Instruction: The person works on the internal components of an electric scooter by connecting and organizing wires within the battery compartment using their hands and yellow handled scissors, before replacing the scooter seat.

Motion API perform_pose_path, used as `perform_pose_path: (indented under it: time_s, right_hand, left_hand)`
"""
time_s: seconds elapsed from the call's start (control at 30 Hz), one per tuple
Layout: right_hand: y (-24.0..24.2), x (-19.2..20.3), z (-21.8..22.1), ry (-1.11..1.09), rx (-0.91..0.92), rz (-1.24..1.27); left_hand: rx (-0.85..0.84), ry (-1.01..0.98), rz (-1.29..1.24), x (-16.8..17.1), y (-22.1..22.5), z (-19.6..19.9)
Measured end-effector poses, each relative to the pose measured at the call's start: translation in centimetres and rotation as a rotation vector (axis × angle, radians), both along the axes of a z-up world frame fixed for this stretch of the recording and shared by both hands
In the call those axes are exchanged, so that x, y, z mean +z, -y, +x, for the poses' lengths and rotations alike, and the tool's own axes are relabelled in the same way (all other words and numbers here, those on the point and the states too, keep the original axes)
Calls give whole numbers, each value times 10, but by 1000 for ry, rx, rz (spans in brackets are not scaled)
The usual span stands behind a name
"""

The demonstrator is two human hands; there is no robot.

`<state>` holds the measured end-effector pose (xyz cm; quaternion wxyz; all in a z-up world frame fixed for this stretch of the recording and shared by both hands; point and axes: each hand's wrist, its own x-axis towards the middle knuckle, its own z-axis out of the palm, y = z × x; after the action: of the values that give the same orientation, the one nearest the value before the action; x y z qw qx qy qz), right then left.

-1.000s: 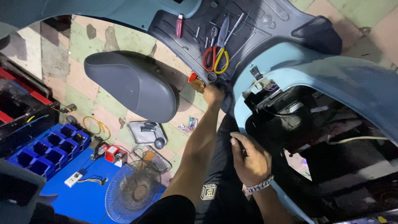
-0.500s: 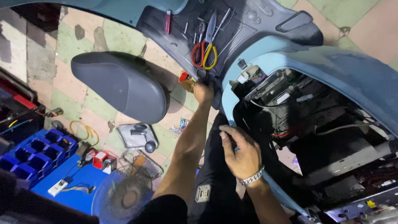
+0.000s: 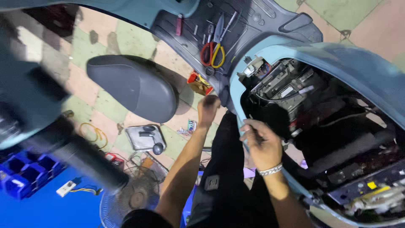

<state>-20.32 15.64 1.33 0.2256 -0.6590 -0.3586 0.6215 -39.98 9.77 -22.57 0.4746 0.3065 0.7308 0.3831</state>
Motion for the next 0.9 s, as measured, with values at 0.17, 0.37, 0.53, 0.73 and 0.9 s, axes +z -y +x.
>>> perform_pose_path:
  time_s: [0.17, 0.37, 0.53, 0.73, 0.9]
  right_hand:
    - [11, 30, 23, 24, 61, -8]
    - [33, 63, 46, -161, 163, 17]
    - [46, 78, 70, -271, 180, 71]
    - [72, 89, 126, -293, -69, 10]
    - [137, 94, 185, -207, -320, 79]
  left_hand:
    - [-7, 311, -123, 171, 16, 17]
    - [0, 749, -112, 276, 45, 73]
    - [21, 769, -64, 297, 71, 109]
    - [-512, 286, -127, 340, 84, 116]
    - [-580, 530, -147, 365, 66, 190]
